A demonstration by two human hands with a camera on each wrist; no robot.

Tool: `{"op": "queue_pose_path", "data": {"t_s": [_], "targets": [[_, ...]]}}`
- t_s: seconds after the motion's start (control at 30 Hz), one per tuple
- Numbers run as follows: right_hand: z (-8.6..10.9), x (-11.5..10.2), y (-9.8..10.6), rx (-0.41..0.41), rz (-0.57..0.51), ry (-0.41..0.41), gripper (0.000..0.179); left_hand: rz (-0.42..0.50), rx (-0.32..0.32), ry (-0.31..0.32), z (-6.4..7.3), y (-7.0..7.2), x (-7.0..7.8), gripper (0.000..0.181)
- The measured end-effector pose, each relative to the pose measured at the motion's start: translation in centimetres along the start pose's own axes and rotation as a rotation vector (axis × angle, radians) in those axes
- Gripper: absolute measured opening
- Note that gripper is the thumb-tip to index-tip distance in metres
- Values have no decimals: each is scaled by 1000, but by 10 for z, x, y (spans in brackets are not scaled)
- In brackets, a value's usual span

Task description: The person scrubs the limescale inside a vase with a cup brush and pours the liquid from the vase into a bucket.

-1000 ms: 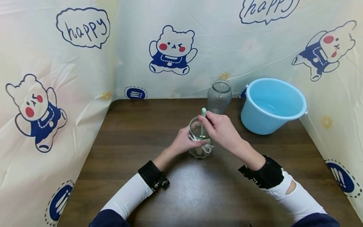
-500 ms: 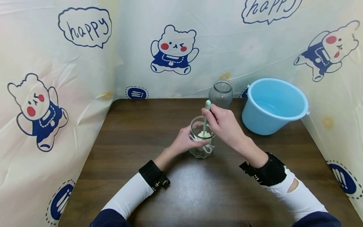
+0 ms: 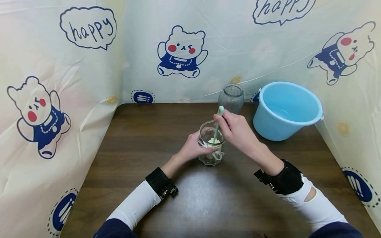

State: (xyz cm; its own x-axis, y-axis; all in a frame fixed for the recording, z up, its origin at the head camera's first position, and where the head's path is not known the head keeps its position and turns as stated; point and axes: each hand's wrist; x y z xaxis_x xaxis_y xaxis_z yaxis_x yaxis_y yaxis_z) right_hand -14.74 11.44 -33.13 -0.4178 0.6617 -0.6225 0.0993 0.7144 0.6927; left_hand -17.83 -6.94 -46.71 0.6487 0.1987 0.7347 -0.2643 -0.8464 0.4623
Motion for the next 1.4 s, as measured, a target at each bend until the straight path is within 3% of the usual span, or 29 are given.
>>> {"op": "queue_pose_path", "data": {"t_s": [0.27,0.57,0.73,1.0,1.13,1.4], "targets": [[-5,-1,6,-6,-21,20,23,16,9,-48,-6,10,29,64],[5,9,-14,-115,48,53,15,30,-1,-18,0,11,35,66],[4,11,-11,-148,81,41,14,36,-1,-22,-1,10,31,67],[-10,-1,5,-111,70,132,12,23,7,-4,-1,0,0,71],[-8,-1,0,-134,124,152,10,23,-1,4,1,0,-3,74],[0,7,-12,-228,193,103,18,50,-7,-21,2,2,-3,74]]}}
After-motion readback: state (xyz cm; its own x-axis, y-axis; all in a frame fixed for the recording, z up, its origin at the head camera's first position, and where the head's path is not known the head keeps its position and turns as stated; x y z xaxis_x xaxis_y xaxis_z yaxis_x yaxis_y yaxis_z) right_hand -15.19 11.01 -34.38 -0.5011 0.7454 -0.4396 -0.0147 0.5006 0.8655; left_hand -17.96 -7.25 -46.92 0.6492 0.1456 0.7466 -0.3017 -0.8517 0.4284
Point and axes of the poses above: each hand's wrist, its own z-axis away from the middle knuckle, its own y-axis out of the back of the hand, x = y × z, and after that the axes turned 14 degrees about -y, right-handed
